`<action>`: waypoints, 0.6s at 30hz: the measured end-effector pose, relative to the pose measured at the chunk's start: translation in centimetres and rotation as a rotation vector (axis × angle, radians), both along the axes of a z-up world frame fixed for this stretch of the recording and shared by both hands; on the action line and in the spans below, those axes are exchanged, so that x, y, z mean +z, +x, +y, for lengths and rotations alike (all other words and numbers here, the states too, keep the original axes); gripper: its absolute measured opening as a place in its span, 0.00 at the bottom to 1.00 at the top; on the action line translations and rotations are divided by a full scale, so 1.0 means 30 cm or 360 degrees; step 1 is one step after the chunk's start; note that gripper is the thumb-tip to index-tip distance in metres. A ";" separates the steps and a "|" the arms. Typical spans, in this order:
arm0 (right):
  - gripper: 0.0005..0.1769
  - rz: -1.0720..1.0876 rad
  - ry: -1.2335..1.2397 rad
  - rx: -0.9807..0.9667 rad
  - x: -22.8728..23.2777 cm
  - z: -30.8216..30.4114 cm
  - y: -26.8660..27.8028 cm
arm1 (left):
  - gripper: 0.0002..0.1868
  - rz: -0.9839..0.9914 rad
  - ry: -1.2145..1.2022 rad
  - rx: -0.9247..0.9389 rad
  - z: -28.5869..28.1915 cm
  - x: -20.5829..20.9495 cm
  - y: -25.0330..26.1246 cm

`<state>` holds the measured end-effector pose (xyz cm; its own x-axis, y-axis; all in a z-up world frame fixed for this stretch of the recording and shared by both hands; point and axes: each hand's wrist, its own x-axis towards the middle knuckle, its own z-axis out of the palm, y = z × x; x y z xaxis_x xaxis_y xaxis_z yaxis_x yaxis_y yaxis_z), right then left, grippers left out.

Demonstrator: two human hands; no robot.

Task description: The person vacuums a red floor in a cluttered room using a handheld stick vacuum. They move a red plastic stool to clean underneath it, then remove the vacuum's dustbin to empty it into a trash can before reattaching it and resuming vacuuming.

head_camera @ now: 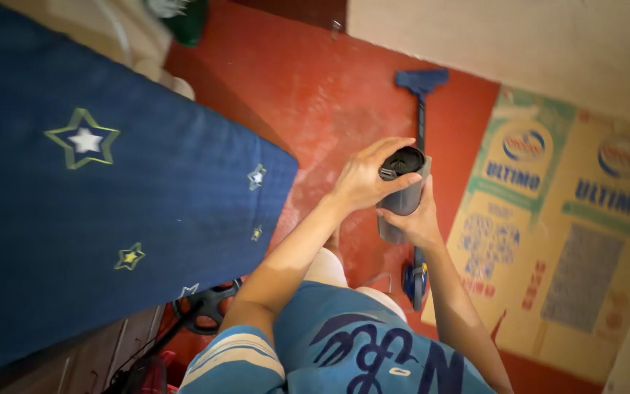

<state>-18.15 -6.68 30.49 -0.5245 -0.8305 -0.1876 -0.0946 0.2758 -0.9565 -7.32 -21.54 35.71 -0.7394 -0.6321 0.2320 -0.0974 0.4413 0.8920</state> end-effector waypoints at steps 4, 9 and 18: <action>0.56 0.0203 -0.0126 0.0241 0.025 -0.257 0.013 | 0.25 -0.0064 -0.0105 0.0199 -0.236 0.010 0.070; 0.57 0.0144 -0.0209 0.0449 0.039 -0.533 0.008 | 0.21 -0.0006 -0.0181 0.0476 -0.444 0.017 0.109; 0.56 0.0219 -0.0337 0.0778 0.005 -0.981 -0.081 | 0.20 0.0105 -0.0066 0.0707 -0.767 -0.002 0.107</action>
